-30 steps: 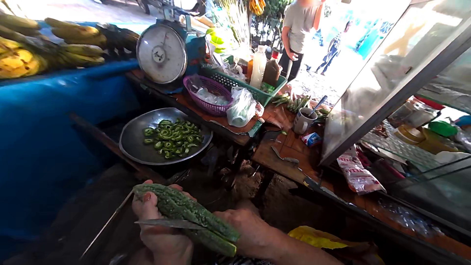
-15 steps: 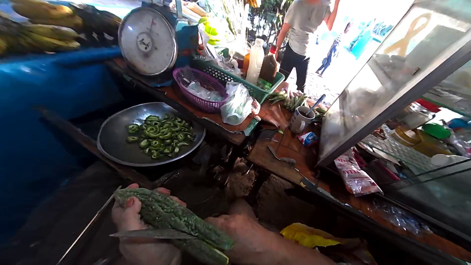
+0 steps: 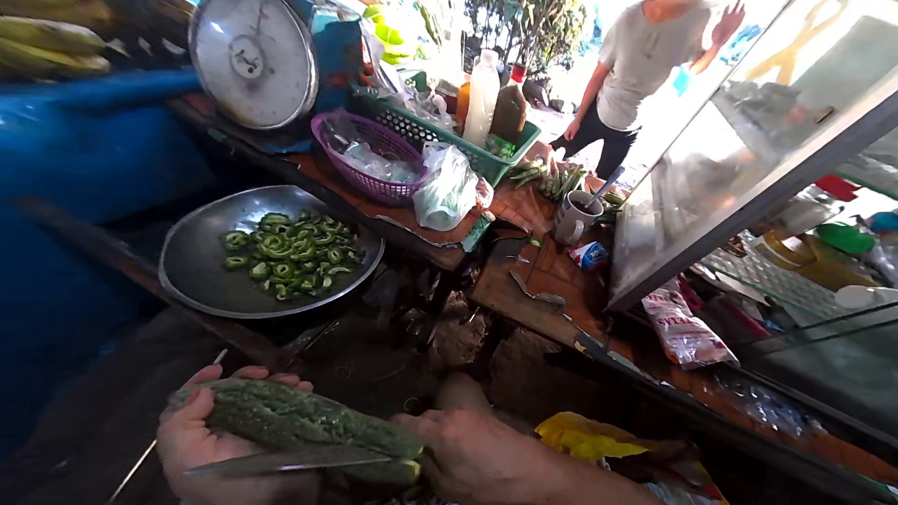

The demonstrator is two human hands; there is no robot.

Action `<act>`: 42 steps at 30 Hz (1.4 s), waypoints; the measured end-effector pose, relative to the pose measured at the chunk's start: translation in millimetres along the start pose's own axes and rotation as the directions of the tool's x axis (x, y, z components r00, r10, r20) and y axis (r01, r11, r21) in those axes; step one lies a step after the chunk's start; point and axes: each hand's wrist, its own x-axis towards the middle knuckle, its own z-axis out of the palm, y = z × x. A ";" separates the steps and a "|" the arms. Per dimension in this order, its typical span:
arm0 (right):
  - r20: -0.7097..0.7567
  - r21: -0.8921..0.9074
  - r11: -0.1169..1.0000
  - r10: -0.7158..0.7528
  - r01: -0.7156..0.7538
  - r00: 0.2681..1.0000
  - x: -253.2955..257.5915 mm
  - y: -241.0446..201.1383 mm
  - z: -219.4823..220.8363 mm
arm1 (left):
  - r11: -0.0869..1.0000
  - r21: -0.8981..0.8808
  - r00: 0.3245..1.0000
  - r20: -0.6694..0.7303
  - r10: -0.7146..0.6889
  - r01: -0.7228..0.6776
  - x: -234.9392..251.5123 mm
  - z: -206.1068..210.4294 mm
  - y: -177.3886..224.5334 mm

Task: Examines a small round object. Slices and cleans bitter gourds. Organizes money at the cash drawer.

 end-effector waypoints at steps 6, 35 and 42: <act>-0.015 0.022 0.999 -0.042 0.042 0.999 -4.8 -12.4 -14.7 | 0.994 0.005 0.986 -0.125 -0.109 0.111 -5.5 15.1 12.3; -0.189 0.035 0.989 0.149 -0.145 0.971 8.3 18.8 25.3 | 0.953 0.082 0.943 -0.190 -0.272 0.292 -45.8 59.9 0.6; -0.233 0.010 0.989 0.147 -0.149 0.961 11.0 23.4 31.9 | 0.959 0.021 0.937 -0.219 -0.272 0.283 -47.0 62.6 -6.1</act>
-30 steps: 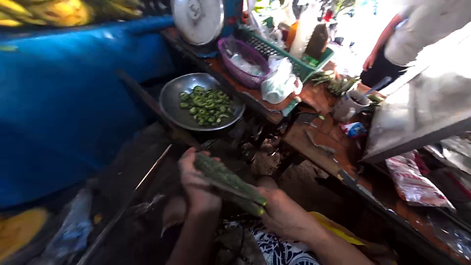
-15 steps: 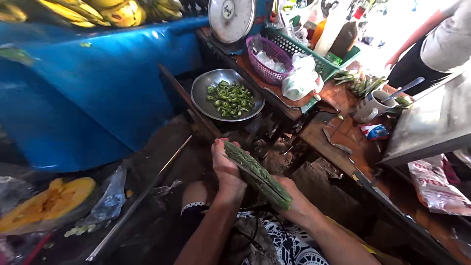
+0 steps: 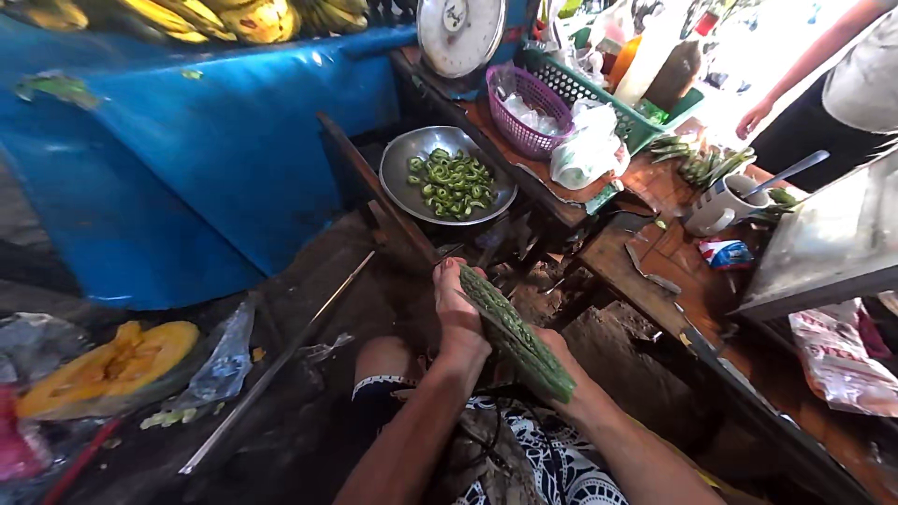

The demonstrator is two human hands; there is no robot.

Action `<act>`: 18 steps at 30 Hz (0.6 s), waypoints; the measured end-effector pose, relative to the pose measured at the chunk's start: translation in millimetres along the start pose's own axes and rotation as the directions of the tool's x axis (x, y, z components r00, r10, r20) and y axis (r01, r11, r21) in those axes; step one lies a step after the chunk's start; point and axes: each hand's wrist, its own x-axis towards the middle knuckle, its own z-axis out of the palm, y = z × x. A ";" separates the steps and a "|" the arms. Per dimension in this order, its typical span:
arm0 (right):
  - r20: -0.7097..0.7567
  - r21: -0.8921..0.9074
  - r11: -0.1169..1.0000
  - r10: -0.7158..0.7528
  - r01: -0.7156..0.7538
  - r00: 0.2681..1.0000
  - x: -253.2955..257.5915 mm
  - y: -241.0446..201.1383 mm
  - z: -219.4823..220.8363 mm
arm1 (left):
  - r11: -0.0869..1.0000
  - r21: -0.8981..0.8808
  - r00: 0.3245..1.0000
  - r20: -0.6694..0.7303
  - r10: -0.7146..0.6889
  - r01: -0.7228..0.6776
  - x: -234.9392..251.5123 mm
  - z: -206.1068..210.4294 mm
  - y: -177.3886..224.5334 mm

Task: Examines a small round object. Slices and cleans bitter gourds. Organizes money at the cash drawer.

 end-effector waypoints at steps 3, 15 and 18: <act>-0.013 0.023 1.000 -0.007 0.007 1.000 1.0 3.8 2.7 | 0.999 0.016 0.999 0.021 -0.040 0.040 -3.4 -0.9 -6.5; 0.062 0.047 0.984 0.171 -0.174 0.983 2.6 -2.6 -11.4 | 0.990 0.101 0.937 0.345 0.061 -0.102 -20.0 -2.9 -15.9; 0.072 0.133 0.979 0.143 -0.152 0.987 -2.6 -22.7 -22.1 | 0.905 0.186 0.850 0.455 0.266 -0.383 -5.8 -12.8 -14.0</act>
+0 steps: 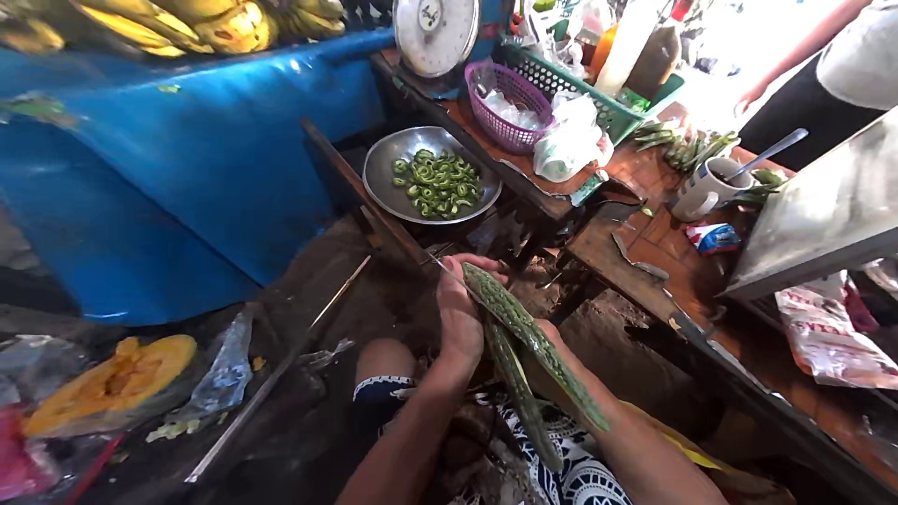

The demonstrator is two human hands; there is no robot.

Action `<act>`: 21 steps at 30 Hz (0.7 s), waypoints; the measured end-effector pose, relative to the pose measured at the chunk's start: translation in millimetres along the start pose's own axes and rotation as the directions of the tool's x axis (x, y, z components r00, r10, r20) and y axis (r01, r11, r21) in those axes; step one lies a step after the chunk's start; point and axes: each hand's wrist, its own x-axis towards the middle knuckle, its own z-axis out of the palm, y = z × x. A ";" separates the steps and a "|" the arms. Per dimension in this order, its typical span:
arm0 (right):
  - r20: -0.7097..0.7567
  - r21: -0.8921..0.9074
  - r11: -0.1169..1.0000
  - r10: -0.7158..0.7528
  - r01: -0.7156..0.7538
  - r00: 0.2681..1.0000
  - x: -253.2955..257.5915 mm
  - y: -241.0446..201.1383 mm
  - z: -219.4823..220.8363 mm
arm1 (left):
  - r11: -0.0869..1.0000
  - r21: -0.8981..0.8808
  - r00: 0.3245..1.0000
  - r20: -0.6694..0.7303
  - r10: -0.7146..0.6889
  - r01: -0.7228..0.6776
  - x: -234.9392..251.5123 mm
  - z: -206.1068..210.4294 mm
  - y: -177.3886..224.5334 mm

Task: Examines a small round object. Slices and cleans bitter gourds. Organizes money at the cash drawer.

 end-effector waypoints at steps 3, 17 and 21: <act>-0.028 0.046 0.997 -0.063 0.064 0.998 -3.9 -3.5 3.1 | 0.991 -0.079 0.991 0.064 0.115 -0.110 1.4 -2.3 -2.1; -0.021 -0.220 0.973 -0.079 0.073 0.997 7.8 15.3 19.7 | 0.954 -0.295 0.999 -0.011 0.050 -0.051 -16.5 12.8 -17.2; -0.071 -0.149 0.956 -0.266 0.253 0.961 5.2 21.1 19.5 | 0.943 -0.309 0.987 0.054 0.148 -0.125 -13.8 9.7 -20.5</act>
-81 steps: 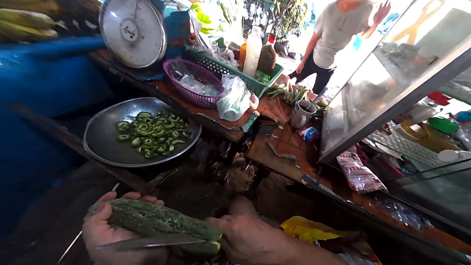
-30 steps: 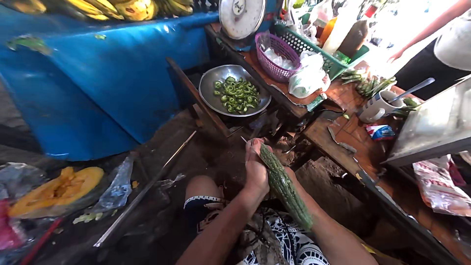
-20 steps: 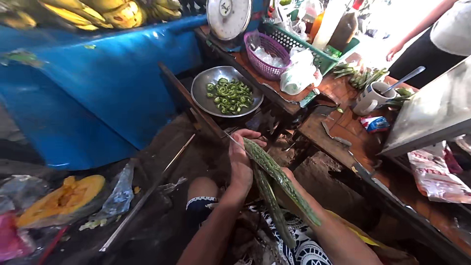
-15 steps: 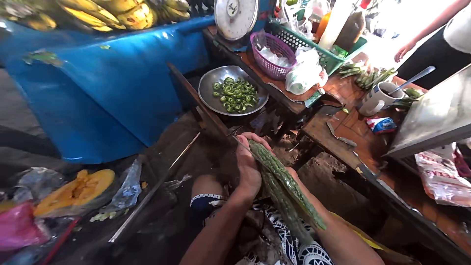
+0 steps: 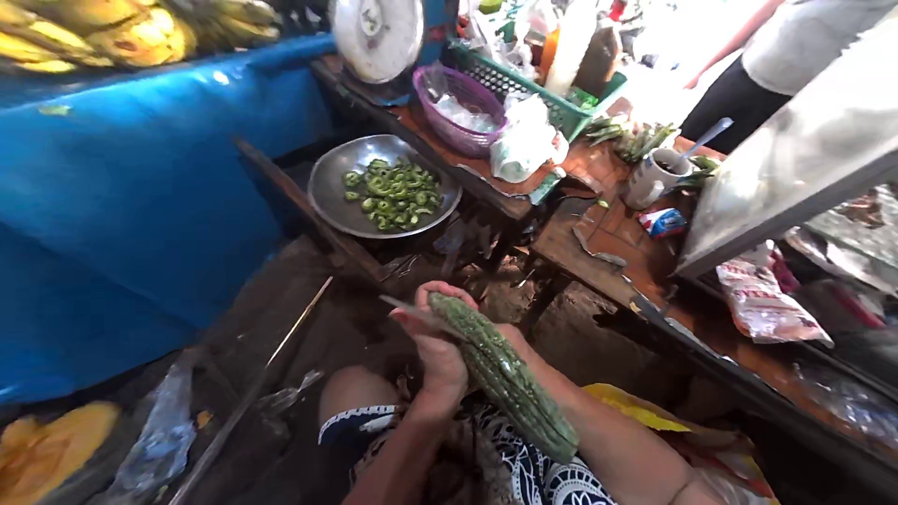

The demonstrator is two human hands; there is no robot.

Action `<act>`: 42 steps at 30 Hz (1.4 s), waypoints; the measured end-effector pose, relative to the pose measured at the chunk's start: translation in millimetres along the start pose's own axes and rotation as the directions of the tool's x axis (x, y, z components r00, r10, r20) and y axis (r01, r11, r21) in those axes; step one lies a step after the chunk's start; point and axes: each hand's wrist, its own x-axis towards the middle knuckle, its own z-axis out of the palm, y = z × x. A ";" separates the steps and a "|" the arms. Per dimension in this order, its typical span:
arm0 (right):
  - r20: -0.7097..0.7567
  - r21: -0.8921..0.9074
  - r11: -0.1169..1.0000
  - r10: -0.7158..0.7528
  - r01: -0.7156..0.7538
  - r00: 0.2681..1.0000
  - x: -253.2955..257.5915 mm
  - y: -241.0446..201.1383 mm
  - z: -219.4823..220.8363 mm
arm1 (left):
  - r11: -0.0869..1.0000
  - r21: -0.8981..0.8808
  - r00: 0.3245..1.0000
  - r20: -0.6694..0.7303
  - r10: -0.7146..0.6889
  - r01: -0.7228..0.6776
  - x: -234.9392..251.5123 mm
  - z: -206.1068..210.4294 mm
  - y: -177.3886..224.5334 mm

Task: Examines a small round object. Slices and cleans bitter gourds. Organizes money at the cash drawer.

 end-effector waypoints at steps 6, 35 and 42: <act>0.165 0.100 0.968 0.214 -0.232 0.963 5.0 -28.3 -28.6 | 0.998 0.059 1.000 -0.001 -0.005 0.005 1.6 -0.4 -3.3; -0.415 -0.517 0.856 -0.265 0.014 0.870 29.7 7.8 -64.9 | 0.721 0.664 0.898 0.170 -0.405 0.199 -29.6 52.8 66.5; -0.336 -0.307 0.903 0.192 -0.300 0.922 50.0 12.3 -118.8 | 0.740 0.662 0.799 0.380 -0.465 0.116 -45.1 52.3 91.4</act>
